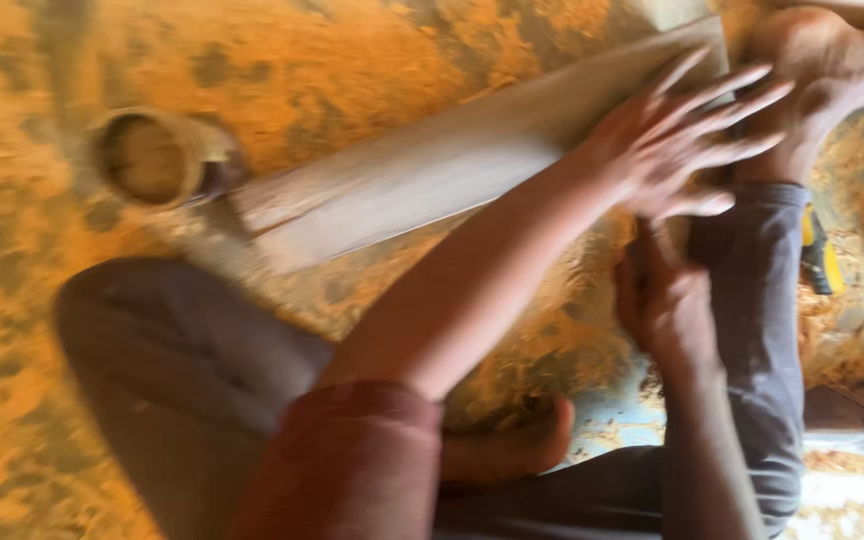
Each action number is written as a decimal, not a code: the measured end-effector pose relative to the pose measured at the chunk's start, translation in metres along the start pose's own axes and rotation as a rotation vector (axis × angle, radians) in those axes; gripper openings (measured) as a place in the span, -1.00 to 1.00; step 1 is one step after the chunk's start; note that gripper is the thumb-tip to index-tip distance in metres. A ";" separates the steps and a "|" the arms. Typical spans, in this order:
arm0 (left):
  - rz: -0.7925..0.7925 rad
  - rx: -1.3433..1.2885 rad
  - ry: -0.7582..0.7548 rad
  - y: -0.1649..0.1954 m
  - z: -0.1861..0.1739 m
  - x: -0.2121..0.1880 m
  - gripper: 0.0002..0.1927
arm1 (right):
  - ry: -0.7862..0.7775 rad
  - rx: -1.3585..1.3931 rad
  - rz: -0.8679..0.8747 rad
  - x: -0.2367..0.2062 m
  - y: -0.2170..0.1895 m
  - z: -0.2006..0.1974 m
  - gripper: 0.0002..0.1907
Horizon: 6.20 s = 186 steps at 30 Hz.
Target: The person sits on the floor and uses a chisel to carve and smooth a piece of wood, periodically wiping away dust by hand and reapplying material from a small can.
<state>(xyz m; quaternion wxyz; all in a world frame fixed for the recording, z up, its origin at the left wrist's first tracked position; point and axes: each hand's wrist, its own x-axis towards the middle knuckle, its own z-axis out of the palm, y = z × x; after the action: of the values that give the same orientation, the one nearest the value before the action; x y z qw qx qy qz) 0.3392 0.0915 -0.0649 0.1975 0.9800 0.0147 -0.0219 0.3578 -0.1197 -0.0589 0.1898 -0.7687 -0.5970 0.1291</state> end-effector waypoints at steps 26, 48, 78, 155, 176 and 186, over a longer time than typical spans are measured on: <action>0.049 0.011 -0.057 0.028 -0.009 0.051 -0.09 | 0.011 -0.011 0.153 0.003 -0.003 -0.048 -0.45; -0.100 0.000 0.053 0.014 0.018 -0.170 -0.07 | -0.250 -0.470 -0.114 -0.082 -0.097 0.060 -0.28; -0.183 0.054 0.048 -0.001 0.013 -0.203 -0.04 | -0.871 -1.024 -0.441 -0.079 -0.102 0.081 -0.65; -0.271 -0.367 1.155 0.061 -0.062 -0.306 -0.61 | -0.322 0.704 0.318 -0.027 -0.125 0.020 -0.48; -0.117 -1.515 1.232 0.087 -0.015 -0.332 -0.68 | -0.258 1.556 0.223 -0.153 -0.212 0.054 -0.22; -0.024 -1.589 1.191 0.109 -0.023 -0.336 -0.68 | -0.208 1.598 0.200 -0.177 -0.227 0.052 -0.25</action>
<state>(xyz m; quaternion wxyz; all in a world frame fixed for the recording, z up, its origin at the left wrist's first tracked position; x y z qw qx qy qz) 0.0083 -0.0067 0.0149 0.7570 0.4139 0.1318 0.4881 0.0936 -0.2345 -0.0095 0.6126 -0.4348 -0.2677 0.6033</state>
